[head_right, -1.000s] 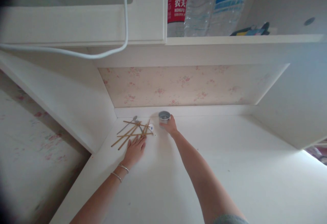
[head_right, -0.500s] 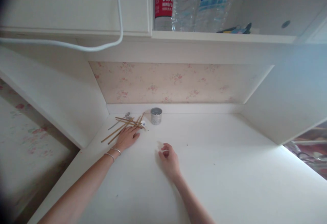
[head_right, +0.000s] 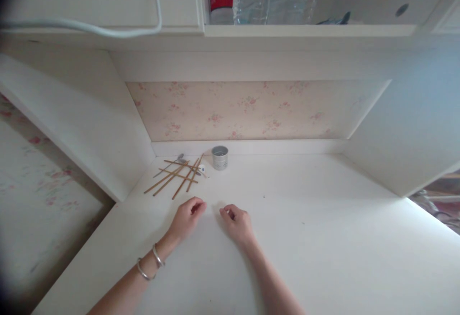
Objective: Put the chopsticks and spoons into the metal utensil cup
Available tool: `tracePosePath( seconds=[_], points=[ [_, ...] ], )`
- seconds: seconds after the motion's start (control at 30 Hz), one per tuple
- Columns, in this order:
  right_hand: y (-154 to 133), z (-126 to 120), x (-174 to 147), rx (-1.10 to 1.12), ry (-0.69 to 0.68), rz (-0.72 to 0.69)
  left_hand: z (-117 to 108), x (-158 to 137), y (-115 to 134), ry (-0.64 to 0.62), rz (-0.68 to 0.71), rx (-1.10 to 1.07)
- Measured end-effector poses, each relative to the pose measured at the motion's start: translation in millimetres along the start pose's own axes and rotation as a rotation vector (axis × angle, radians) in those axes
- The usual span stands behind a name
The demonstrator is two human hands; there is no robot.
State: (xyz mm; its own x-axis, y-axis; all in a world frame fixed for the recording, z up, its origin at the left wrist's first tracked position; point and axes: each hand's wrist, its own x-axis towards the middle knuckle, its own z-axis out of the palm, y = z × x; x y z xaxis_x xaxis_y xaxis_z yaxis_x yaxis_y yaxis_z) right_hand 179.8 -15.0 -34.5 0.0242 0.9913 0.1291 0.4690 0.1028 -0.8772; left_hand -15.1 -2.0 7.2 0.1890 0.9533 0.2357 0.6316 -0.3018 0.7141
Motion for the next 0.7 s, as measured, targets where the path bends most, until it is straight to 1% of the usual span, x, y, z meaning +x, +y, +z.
tracePosePath(
  seconds=[0.07, 0.17, 0.27, 0.37, 0.43, 0.57, 0.6, 0.63, 0.7],
  points=[
    [-1, 0, -2, -0.033, -0.011, -0.028, 17, -9, 7, -0.083, -0.114, -0.142],
    [0, 1, -2, -0.07, -0.023, -0.048, 32, -14, 7, -0.188, -0.201, -0.24],
    [1, 2, 0, -0.105, -0.039, -0.053, 34, -13, 0, -0.205, -0.219, -0.24],
    [2, 3, 3, -0.125, -0.055, -0.039, 26, -11, -7, -0.179, -0.207, -0.135],
    [1, 3, 4, -0.135, -0.069, -0.024, 16, -9, -13, -0.108, -0.208, 0.036],
    [1, 2, 4, -0.148, -0.097, -0.01, -9, -2, -32, 0.213, -0.205, 0.442],
    [0, 2, 4, -0.148, -0.1, -0.007, -15, 0, -36, 0.275, -0.208, 0.53],
    [1, 1, 4, -0.147, -0.101, -0.002, -19, 2, -41, 0.311, -0.213, 0.606],
    [1, 1, 4, -0.142, -0.103, 0.007, -22, 3, -48, 0.316, -0.229, 0.709]
  ],
)
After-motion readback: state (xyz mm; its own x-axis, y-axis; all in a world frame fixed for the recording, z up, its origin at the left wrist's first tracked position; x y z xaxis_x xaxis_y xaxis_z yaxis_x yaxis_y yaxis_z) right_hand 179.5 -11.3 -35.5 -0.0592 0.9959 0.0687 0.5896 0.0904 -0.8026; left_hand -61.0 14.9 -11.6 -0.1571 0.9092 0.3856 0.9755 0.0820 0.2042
